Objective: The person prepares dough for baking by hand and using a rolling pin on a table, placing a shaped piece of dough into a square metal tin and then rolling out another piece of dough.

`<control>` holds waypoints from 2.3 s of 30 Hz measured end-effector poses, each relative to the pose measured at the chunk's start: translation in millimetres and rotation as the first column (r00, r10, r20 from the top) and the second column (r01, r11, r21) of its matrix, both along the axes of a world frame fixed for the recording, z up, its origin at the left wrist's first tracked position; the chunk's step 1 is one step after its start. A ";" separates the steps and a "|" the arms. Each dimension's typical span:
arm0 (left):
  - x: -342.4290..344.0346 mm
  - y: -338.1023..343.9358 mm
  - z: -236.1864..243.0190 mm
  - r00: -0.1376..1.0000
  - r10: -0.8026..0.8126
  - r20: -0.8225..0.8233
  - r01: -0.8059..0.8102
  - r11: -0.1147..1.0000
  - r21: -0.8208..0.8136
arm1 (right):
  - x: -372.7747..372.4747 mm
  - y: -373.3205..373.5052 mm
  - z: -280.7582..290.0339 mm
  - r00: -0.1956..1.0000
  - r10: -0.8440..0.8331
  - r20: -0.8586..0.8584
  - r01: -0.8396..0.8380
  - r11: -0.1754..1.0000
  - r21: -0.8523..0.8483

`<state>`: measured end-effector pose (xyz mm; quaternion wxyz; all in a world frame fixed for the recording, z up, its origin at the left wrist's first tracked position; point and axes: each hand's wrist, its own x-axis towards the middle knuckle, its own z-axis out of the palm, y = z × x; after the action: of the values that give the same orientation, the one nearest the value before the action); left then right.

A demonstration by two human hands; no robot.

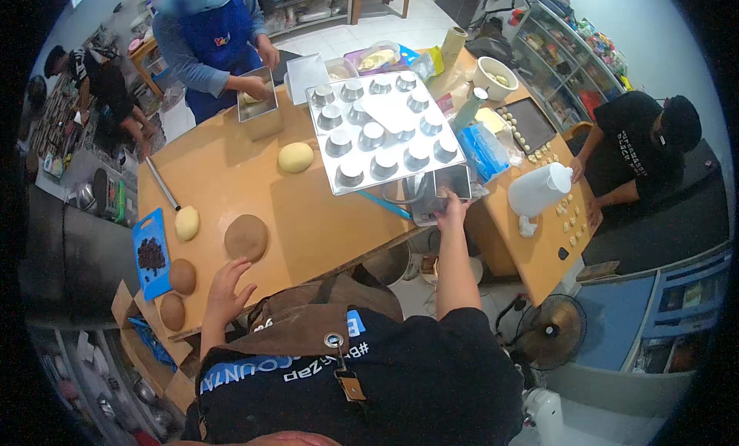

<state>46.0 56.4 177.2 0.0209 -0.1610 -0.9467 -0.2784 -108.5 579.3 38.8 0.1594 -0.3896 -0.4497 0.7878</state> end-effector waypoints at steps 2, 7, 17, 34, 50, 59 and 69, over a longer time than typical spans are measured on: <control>8.7 -10.9 -11.5 0.999 0.035 0.020 -0.035 0.999 0.004 | 8.7 -6.4 4.5 0.999 -0.048 0.019 0.048 0.999 0.002; 15.1 -32.1 -33.8 0.981 0.137 0.141 -0.131 0.990 -0.049 | 44.5 -53.3 -34.2 0.976 -0.219 0.007 0.174 0.793 0.584; 37.1 -58.0 -64.6 0.863 0.177 0.472 -0.121 0.982 -0.147 | 31.3 -269.6 -18.4 -0.039 0.785 0.619 -0.620 -0.505 0.601; 16.4 -173.1 -95.1 0.884 0.306 0.355 -0.208 0.935 -0.287 | 48.8 -433.3 -31.8 0.225 0.685 0.693 -0.190 -0.666 0.721; -252.2 -304.4 -182.5 0.563 0.798 0.213 -0.818 0.575 0.010 | 68.8 -413.2 -61.6 0.371 0.762 0.530 -0.209 -0.488 0.848; -259.3 -383.1 -227.2 0.286 0.683 0.672 -0.932 0.037 0.359 | 70.5 -419.2 -59.8 0.289 0.808 0.513 -0.230 -0.462 0.857; -17.2 -217.1 -160.7 0.764 0.577 0.290 -0.641 0.733 0.228 | 77.3 -412.4 -50.5 0.467 0.761 0.450 -0.190 -0.411 0.892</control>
<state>28.8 -160.6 16.4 0.0416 0.1935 -0.8870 -0.4172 -31.2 166.9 -11.7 0.0699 0.2899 -0.9239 0.2395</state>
